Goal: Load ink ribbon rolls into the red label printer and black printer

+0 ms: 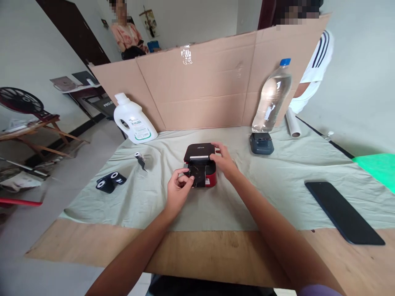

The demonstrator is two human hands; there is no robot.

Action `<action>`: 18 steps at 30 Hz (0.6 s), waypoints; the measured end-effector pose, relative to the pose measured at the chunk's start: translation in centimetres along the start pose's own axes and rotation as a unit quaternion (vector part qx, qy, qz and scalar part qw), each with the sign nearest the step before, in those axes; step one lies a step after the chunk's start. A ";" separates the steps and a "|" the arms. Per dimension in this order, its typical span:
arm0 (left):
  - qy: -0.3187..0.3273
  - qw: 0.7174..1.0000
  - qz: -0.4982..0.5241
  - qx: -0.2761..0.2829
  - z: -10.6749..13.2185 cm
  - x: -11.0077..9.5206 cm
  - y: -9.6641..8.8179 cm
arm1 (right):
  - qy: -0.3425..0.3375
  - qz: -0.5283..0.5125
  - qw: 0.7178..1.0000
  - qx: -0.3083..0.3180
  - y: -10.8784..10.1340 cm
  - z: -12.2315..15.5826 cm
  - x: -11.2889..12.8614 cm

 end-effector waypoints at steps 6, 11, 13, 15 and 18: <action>0.012 1.000 0.004 0.003 0.2 0.5 0.0 | 0.034 -0.159 0.986 0.018 2.1 1.3 -3.1; 0.021 1.000 0.003 0.001 0.4 0.5 0.1 | 0.016 -0.210 0.978 -0.004 2.6 2.0 -3.1; 0.024 1.000 -0.014 -0.001 0.4 0.2 -0.2 | 0.017 -0.217 0.976 -0.013 2.6 2.2 -3.2; 0.037 0.997 -0.070 0.005 0.1 -0.5 -0.5 | 0.013 -0.223 0.974 -0.020 2.5 2.4 -3.1; 0.053 0.972 -0.228 0.034 -0.7 -1.3 -0.9 | 0.009 -0.237 0.971 -0.017 2.6 2.4 -2.9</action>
Point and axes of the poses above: each hand's wrist, its own z-axis away from the middle knuckle, its own y-axis out of the palm, x = y × z, the point moved 10 cm from there along -z, towards the middle knuckle, and after that the axes turned 8 degrees about z, right-handed, at the moved point
